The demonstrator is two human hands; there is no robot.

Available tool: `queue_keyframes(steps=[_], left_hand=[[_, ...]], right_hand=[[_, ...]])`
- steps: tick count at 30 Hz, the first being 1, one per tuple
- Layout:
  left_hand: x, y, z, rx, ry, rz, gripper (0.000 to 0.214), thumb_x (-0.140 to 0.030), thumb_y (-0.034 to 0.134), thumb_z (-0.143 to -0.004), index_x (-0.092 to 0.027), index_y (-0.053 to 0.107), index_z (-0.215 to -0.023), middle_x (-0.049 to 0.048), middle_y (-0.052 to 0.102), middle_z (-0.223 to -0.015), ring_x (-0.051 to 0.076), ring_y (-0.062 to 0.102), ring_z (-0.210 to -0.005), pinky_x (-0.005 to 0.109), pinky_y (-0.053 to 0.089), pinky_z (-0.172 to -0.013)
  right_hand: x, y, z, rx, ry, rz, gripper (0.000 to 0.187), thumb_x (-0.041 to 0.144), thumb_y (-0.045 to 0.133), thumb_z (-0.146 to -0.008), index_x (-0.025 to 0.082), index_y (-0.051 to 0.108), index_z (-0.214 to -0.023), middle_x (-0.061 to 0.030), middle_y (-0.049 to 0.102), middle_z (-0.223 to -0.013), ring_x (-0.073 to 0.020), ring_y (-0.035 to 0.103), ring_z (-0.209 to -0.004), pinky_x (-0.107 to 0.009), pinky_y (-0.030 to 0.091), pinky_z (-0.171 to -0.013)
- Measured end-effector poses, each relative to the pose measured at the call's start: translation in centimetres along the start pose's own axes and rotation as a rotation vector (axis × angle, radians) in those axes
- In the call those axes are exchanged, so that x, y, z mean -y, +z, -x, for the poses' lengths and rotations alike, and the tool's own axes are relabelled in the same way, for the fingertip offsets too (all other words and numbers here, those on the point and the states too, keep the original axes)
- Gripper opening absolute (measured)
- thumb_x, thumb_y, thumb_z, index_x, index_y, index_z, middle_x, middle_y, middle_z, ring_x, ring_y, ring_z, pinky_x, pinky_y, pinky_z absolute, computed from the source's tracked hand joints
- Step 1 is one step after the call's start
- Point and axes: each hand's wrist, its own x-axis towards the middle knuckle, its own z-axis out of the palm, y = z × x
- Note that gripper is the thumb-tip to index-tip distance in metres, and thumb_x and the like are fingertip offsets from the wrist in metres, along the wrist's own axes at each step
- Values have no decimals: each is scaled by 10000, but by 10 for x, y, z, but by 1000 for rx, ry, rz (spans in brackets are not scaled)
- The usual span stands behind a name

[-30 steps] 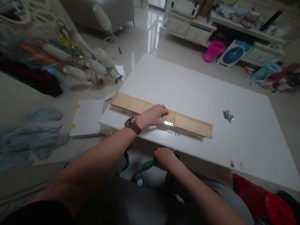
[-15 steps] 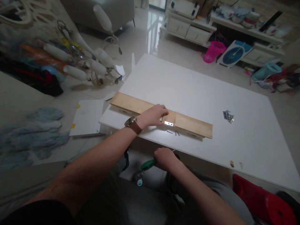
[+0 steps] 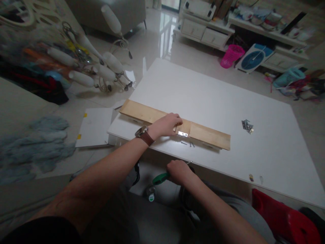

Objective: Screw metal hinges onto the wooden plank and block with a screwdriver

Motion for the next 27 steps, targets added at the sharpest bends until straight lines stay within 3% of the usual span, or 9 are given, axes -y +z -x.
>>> queue_keyframes(steps=[27], left_hand=[[-4,-2,1,3,-21,-1,287,-165,695,-800,-173,718,-1086,135,693,-1181,279,631,-1107,406,524,-978]], right_hand=[[0,-2,0,6,-1,3,289,259,655,-947,96,821,-1118,-229,816,-1103,-383,798,-1097,-438,653,-902]])
